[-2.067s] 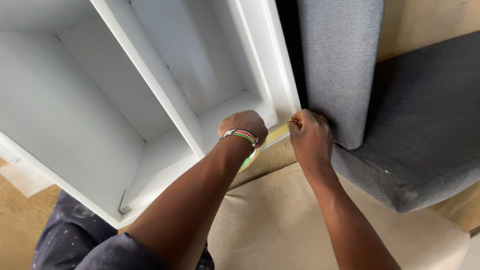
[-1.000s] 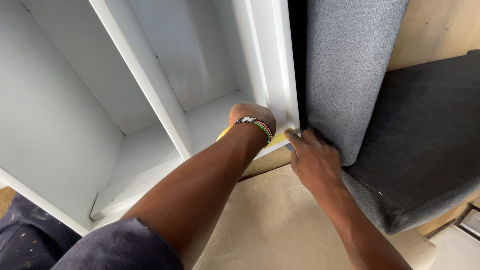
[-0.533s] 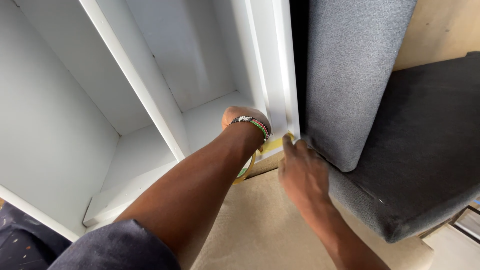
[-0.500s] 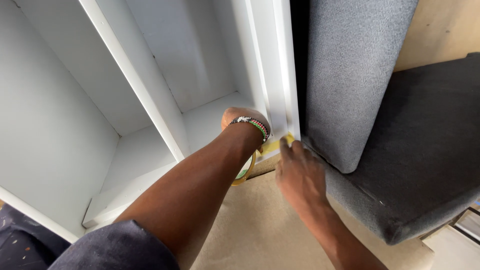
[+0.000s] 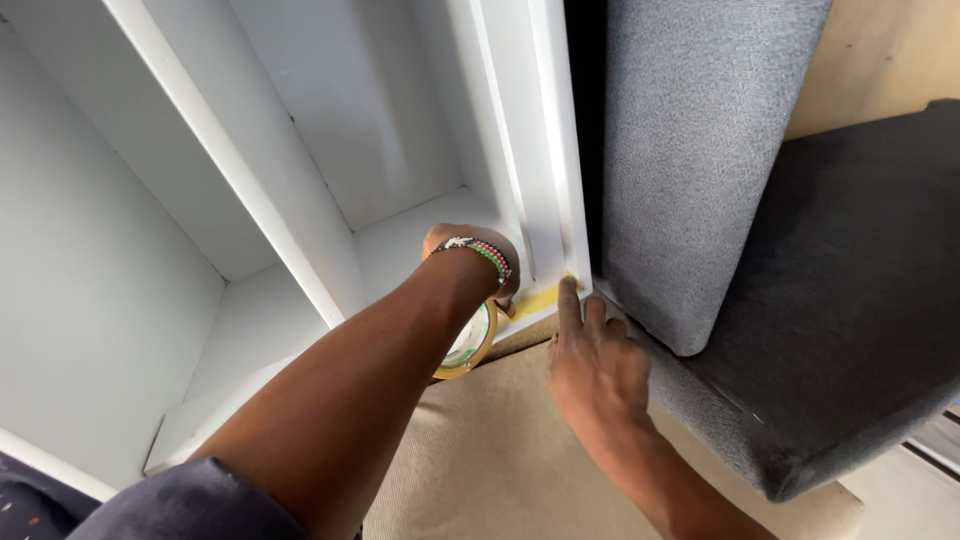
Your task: The person applies yellow masking tape to the edges and corners of a white wooden cabinet. They then pick up a green plastic container, pour liquid onto an orange sponge, and squeeze the sponge over a cloth on the floor.
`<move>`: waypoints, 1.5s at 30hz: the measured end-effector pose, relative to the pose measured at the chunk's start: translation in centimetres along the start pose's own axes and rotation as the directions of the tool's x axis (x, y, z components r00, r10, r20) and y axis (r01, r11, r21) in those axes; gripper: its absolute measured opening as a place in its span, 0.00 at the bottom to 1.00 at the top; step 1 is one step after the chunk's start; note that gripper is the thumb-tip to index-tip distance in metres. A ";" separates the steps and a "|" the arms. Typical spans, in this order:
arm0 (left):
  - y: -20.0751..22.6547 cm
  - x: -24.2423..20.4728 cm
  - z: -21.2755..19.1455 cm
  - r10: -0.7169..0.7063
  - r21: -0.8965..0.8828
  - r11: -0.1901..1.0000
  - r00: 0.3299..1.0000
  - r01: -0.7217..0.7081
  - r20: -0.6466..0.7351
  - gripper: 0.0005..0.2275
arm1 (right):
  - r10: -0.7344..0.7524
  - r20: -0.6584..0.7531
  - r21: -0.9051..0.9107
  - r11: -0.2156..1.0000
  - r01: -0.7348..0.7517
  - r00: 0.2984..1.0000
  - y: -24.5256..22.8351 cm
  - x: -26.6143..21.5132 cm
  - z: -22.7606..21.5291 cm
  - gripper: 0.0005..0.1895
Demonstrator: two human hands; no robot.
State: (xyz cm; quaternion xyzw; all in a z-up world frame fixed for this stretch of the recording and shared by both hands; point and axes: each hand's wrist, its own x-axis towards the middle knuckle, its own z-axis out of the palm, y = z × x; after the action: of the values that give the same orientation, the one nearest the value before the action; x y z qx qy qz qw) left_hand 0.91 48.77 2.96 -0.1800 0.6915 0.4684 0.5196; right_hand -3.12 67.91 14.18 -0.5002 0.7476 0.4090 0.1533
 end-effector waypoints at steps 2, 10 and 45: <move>-0.2 0.0 0.0 0.012 0.005 1.000 1.000 -0.012 -0.001 0.20 | 0.004 -0.013 0.041 0.999 -0.004 1.000 0.1 0.1 0.9 0.39; -0.5 -0.1 0.6 0.042 0.016 0.999 0.999 -0.042 -0.013 0.19 | -0.128 0.159 0.484 0.874 0.036 0.979 -0.5 0.2 0.3 0.31; 0.3 0.0 1.9 0.012 -0.035 0.999 0.994 -0.016 -0.106 0.19 | 0.044 0.126 0.545 0.832 -0.106 0.991 3.7 2.1 3.3 0.32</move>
State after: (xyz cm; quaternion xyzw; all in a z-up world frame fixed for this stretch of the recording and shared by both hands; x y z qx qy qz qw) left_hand 1.69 50.49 3.05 -0.2092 0.7109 0.4741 0.4755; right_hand -7.91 69.75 12.47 -0.3823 0.8433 0.2091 0.3146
